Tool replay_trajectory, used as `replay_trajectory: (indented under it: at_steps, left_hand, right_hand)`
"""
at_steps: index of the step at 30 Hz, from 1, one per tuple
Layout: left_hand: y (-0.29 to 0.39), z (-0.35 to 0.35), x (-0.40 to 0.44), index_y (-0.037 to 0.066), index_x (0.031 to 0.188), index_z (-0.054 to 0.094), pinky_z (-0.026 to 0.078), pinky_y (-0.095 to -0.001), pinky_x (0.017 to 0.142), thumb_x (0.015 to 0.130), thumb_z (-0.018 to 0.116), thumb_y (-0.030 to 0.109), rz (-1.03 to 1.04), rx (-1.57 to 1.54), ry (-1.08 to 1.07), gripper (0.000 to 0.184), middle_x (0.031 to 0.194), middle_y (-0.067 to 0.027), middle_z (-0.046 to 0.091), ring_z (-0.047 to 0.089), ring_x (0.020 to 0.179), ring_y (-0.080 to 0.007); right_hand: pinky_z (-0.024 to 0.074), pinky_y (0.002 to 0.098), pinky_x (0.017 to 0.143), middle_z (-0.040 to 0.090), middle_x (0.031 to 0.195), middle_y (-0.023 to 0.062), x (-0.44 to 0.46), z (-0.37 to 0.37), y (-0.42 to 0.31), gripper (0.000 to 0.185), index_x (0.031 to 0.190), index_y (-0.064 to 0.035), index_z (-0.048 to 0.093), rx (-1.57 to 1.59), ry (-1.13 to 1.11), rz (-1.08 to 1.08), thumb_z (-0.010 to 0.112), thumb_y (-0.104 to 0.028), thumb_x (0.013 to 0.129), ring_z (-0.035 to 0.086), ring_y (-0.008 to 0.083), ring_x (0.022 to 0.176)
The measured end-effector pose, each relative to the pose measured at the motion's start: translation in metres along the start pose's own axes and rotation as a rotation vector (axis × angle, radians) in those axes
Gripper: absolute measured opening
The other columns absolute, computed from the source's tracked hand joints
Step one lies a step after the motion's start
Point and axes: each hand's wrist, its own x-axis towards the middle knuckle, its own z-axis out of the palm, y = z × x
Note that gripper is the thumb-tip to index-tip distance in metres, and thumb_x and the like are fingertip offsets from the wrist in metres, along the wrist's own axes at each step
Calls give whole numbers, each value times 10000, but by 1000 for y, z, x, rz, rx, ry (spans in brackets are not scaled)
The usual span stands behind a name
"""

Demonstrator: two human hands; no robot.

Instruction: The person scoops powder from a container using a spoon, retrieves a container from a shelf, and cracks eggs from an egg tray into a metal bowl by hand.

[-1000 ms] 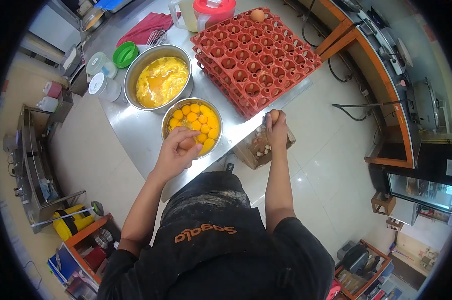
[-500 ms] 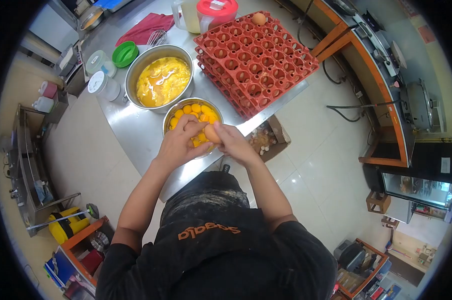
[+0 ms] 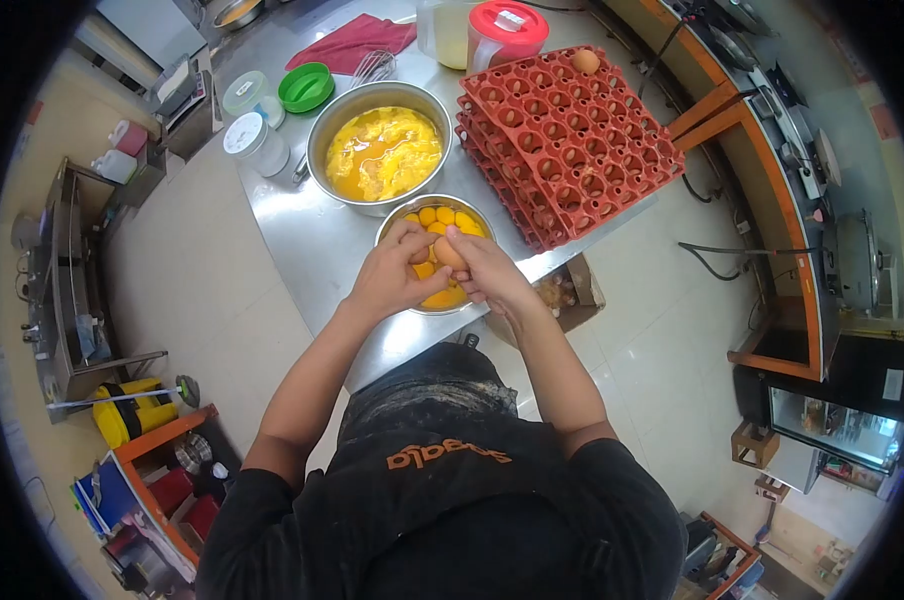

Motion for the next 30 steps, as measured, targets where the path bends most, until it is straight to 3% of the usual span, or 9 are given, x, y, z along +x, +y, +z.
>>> replay_trajectory:
  at_steps: [2,6,8,15,20,23,26,29,30]
  left_hand:
    - [-1,-1,-1,-18,1140,668,542,-348,835,776,803,230,-40,19,-28,461,1124,-161,583,655,949,-286]
    - [2,-5,-2,-26,1117,667,545,-358,832,783,789,243,-119,45,-71,446,1114,-160,589,659,935,-289]
    - [-1,-1,-2,-30,1104,666,543,-365,834,785,780,240,-57,95,-15,433,1103,-159,589,658,933,-296]
    - [0,-5,-2,-34,1086,660,535,-375,857,778,764,226,-120,39,-21,416,1085,-167,595,654,949,-317]
    - [-12,-4,0,-19,1091,666,539,-374,845,768,763,207,-43,4,29,405,1112,-166,603,666,942,-310]
    - [-13,-7,-3,-1,1096,674,546,-385,843,759,763,224,-62,-2,18,415,1135,-164,605,675,934,-322]
    - [-11,-17,-3,30,1096,679,563,-405,806,744,765,262,-47,192,3,429,1140,-157,608,683,909,-329]
    - [1,-34,7,72,1104,672,578,-421,734,733,769,292,-48,452,-55,442,1142,-139,601,689,865,-318]
    - [4,-38,11,87,1109,667,582,-426,707,730,771,300,-56,535,-83,447,1143,-132,597,691,848,-312]
  right_hand:
    - [245,186,398,504,690,-52,8,-3,6,494,1098,-108,625,-34,-16,21,515,-580,1004,378,16,485]
    - [246,196,389,492,676,-53,16,-1,9,496,1060,-99,627,-34,-30,8,520,-580,1000,365,22,470]
    - [244,201,382,481,670,-55,18,1,11,496,1047,-96,627,-42,-19,-3,525,-579,997,358,25,462]
    - [220,205,370,419,630,-72,24,0,10,454,936,-121,616,-36,-39,33,584,-572,973,314,33,432]
    - [172,200,374,374,609,-82,20,-5,0,431,850,-151,600,-4,-89,71,649,-570,937,286,20,433]
    - [332,215,414,518,645,-48,30,-22,3,479,936,-70,683,-134,-152,48,709,-547,903,447,45,501]
    - [528,310,610,711,801,90,30,-22,-3,587,1117,29,705,-538,-75,-300,793,-479,837,663,190,672]
    - [545,390,845,739,998,222,28,-21,-15,688,1248,56,653,-1078,167,-478,843,-408,778,717,340,916]
    - [545,400,844,726,1016,242,28,-21,-17,686,1255,51,648,-1045,136,-523,847,-394,772,711,360,931]
